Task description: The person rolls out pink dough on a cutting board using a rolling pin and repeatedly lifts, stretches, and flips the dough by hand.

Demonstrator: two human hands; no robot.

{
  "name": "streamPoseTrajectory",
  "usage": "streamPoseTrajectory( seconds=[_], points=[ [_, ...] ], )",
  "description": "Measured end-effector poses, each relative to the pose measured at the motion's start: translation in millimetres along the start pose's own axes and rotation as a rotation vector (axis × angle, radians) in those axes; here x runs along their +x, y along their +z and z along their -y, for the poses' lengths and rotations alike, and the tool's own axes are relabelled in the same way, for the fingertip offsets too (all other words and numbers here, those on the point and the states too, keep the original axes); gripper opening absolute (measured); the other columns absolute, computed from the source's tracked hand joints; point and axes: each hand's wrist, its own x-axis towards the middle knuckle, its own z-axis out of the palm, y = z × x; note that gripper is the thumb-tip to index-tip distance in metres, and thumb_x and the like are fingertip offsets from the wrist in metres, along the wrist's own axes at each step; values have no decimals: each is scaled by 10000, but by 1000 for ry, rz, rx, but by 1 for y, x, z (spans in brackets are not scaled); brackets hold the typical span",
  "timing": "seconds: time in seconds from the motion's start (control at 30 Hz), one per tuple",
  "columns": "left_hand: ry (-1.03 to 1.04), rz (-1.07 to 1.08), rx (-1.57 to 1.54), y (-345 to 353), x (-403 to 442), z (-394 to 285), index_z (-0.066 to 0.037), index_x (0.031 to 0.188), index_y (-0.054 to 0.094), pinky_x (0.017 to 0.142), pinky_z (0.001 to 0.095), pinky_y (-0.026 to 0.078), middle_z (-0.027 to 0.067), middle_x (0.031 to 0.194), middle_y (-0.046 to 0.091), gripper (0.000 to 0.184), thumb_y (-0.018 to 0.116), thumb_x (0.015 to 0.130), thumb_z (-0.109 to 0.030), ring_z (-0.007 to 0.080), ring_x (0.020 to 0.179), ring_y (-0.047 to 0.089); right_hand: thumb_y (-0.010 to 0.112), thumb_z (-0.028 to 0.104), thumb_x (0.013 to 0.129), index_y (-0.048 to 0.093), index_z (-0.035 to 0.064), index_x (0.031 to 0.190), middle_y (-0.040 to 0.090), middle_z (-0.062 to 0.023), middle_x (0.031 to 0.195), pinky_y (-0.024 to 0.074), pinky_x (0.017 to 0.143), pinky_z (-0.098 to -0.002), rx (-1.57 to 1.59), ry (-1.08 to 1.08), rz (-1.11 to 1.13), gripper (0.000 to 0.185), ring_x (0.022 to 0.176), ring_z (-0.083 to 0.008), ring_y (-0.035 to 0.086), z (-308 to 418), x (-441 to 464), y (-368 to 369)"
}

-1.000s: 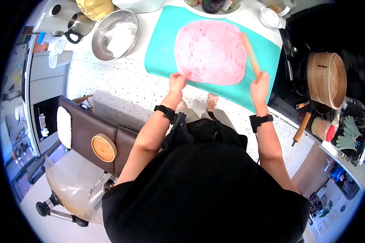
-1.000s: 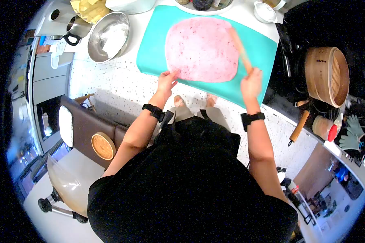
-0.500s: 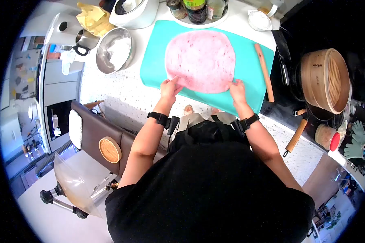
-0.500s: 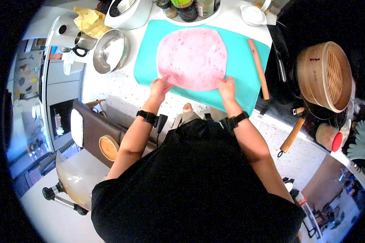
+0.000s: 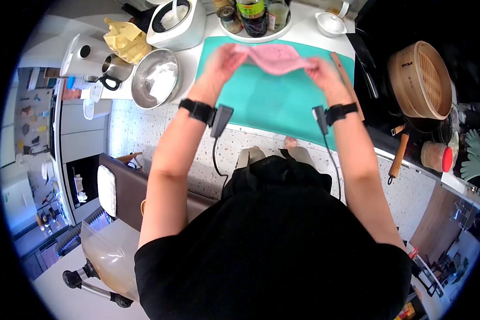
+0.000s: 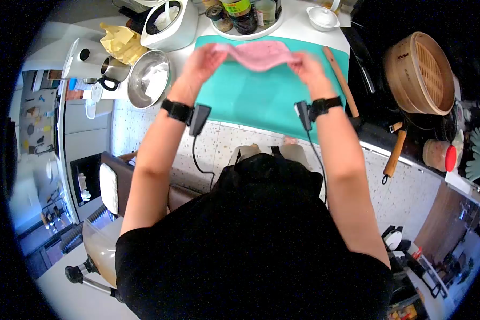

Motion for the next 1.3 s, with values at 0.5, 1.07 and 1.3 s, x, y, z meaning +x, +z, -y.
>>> streamPoseTrajectory(
  seconds=[0.5, 1.07, 1.3],
  points=[
    [-166, 527, -221, 137, 51, -66, 43, 1017, 568, 823, 393, 600, 148, 942, 654, 132, 482, 992, -55, 270, 874, 672, 517, -21, 971, 577, -101, 885, 582, -69, 805, 642, 713, -325, 119, -285, 82, 132, 680, -158, 618, 218, -16, 3],
    [-340, -121, 257, -62, 10, 165, -31, 1156, 540, 856, 416, 614, 102, 1053, 582, 215, 609, 959, -83, 270, 922, 651, 729, 239, 859, 536, -66, 1177, 610, -210, 1139, 516, 918, -446, -1625, -411, -564, 481, 1081, -347, 610, -76, -137, -111],
    [-291, 3, 50, -10, 20, 128, -4, 1118, 525, 874, 433, 618, 117, 1005, 555, 176, 584, 964, -65, 288, 885, 639, 657, 131, 848, 452, -38, 1231, 562, -283, 1174, 485, 935, -532, -1664, -332, -418, 466, 1059, -499, 575, -75, -145, -83]
  ],
)
